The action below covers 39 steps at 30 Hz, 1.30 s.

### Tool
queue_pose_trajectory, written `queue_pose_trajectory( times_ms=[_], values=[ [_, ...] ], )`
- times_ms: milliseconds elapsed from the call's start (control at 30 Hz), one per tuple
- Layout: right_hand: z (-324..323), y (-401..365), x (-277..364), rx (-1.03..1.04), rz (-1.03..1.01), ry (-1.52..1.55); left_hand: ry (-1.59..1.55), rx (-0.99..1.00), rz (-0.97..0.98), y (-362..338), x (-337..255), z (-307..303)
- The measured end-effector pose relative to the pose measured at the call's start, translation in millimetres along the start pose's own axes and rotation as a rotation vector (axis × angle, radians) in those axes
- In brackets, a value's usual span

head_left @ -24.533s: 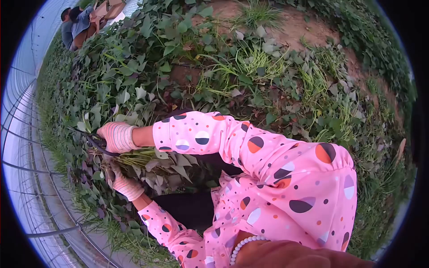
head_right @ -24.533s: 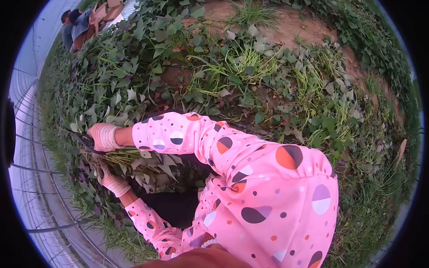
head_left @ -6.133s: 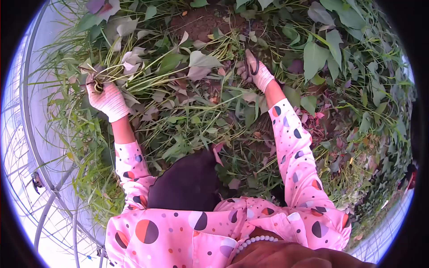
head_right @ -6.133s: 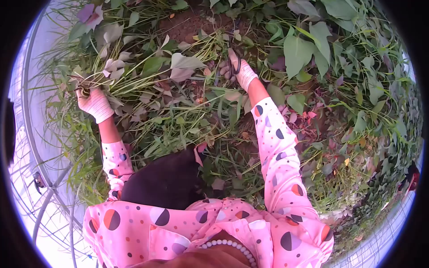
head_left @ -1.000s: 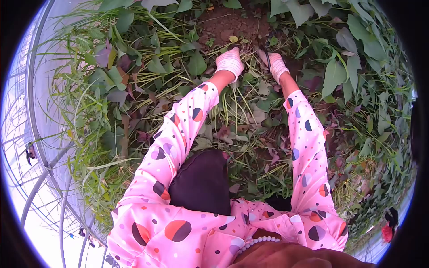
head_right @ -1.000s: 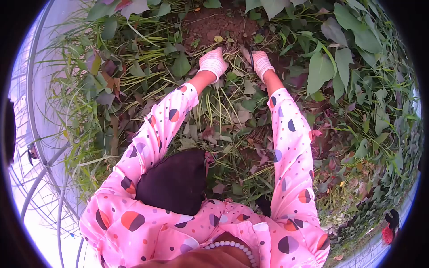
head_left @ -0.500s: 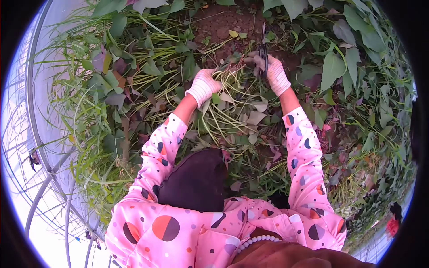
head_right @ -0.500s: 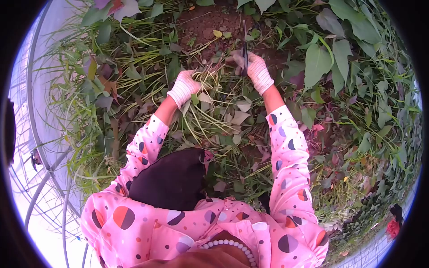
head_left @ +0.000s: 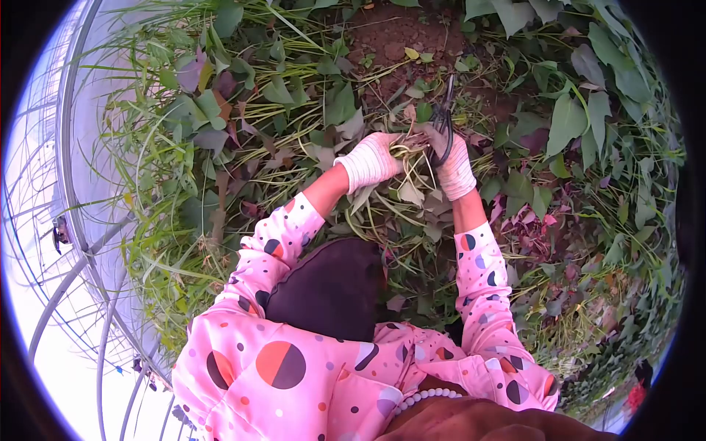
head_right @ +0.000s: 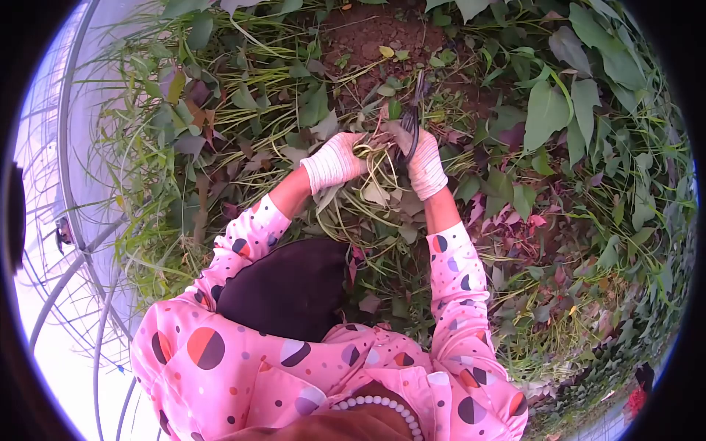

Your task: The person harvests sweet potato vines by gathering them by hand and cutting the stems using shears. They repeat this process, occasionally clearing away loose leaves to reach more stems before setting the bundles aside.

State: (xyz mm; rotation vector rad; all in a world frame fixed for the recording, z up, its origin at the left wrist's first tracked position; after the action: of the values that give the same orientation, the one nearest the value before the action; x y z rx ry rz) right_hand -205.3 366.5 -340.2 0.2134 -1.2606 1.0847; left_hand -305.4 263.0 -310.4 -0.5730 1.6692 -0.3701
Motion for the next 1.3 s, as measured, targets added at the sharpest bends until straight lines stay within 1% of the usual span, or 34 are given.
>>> queue_pose_trajectory(
  times_ms=[33, 67, 100, 133, 167, 233, 267, 300, 367, 400, 433, 467, 533, 567, 600, 633, 667, 700, 733, 767, 833, 900, 933, 1000, 1033, 1067, 1100, 1167, 1233, 1300],
  values=[
    [6, 5, -1, 0.072, 0.099, -0.017, 0.221, 0.000, -0.064, -3, 4, -5],
    [7, 8, -1, 0.081, 0.235, -0.044, 0.311, -0.036, -0.086, -5, 7, -14],
    [6, 21, -2, 0.080, 0.233, -0.042, 0.403, -0.070, -0.110, -5, 11, -25],
    [5, 37, -12, 0.104, 0.375, -0.101, 0.408, -0.067, -0.112, -1, 12, -32],
    [3, 50, -22, 0.127, 0.518, -0.160, 0.416, -0.191, -0.063, 5, 9, -46],
    [-7, 78, -27, 0.082, 0.523, -0.290, 0.424, -0.445, 0.041, 23, 1, -77],
    [-11, 93, -30, 0.020, 0.534, -0.292, 0.457, -0.498, 0.107, 42, 3, -87],
    [-18, 106, -37, -0.012, 0.596, -0.306, 0.488, -0.553, 0.173, 59, 5, -93],
    [-17, 118, -31, 0.013, 0.572, -0.393, 0.606, -0.561, 0.105, 80, -11, -94],
    [-20, 128, -34, 0.012, 0.572, -0.397, 0.643, -0.504, 0.016, 101, -3, -95],
    [-26, 142, -40, 0.011, 0.504, -0.341, 0.676, -0.443, -0.072, 117, 5, -94],
    [-32, 154, -47, 0.009, 0.436, -0.285, 0.673, -0.441, -0.071, 128, 9, -92],
    [-41, 168, -74, 0.009, 0.421, -0.243, 0.764, -0.380, -0.243, 140, 21, -93],
    [-44, 173, -83, 0.013, 0.410, -0.194, 0.765, -0.381, -0.244, 140, 24, -94],
    [-48, 172, -80, -0.040, 0.387, -0.328, 0.760, -0.416, -0.210, 141, 28, -96],
    [-46, 172, -79, -0.035, 0.387, -0.328, 0.755, -0.453, -0.177, 141, 33, -99],
    [-42, 170, -82, -0.019, 0.418, -0.217, 0.775, -0.509, -0.114, 142, 34, -101],
    [-40, 167, -87, -0.003, 0.451, -0.106, 0.773, -0.510, -0.122, 142, 36, -101],
    [-22, 150, -60, 0.001, 0.421, -0.043, 0.732, -0.477, -0.140, 143, 35, -100],
    [-19, 145, -48, 0.012, 0.422, -0.043, 0.693, -0.449, -0.158, 143, 32, -100],
    [-19, 136, -40, 0.058, 0.516, -0.198, 0.641, -0.447, -0.145, 134, 22, -90],
    [-29, 121, -44, 0.066, 0.523, -0.248, 0.623, -0.443, -0.143, 113, 9, -76],
    [-36, 117, -28, 0.065, 0.023, -0.397, 0.618, -0.414, -0.167, 98, 3, -69],
    [-47, 84, -15, 0.092, -0.034, -0.433, 0.552, -0.359, -0.132, 68, 6, -50],
    [-53, 60, -23, 0.122, 0.416, -0.318, 0.481, -0.334, -0.052, 51, 11, -39],
    [-63, 52, -33, 0.103, 0.441, -0.184, 0.493, -0.293, -0.090, 30, 5, -30],
    [-64, 38, -28, 0.097, 0.408, -0.131, 0.493, -0.207, -0.125, 17, 16, -20],
    [-59, 27, -24, 0.142, 0.329, -0.150, 0.475, 0.052, -0.273, -16, 25, -2],
    [-35, 18, -20, 0.189, 0.371, -0.166, 0.349, 0.261, -0.258, -44, 34, 11],
    [2, 16, -17, 0.334, 0.362, -0.181, 0.394, 0.252, -0.337, -60, 33, -5]
  ],
)
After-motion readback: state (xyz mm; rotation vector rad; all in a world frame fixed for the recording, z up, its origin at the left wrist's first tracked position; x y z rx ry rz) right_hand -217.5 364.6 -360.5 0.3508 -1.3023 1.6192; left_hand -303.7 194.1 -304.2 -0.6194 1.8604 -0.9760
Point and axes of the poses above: each hand's wrist, its own y-axis towards the middle knuckle, its own z-axis out of the palm, x = y × z, the point moved 6 cm from there along y, towards the middle knuckle, and after that the axes turned 3 degrees about z, right-handed, at the moved point
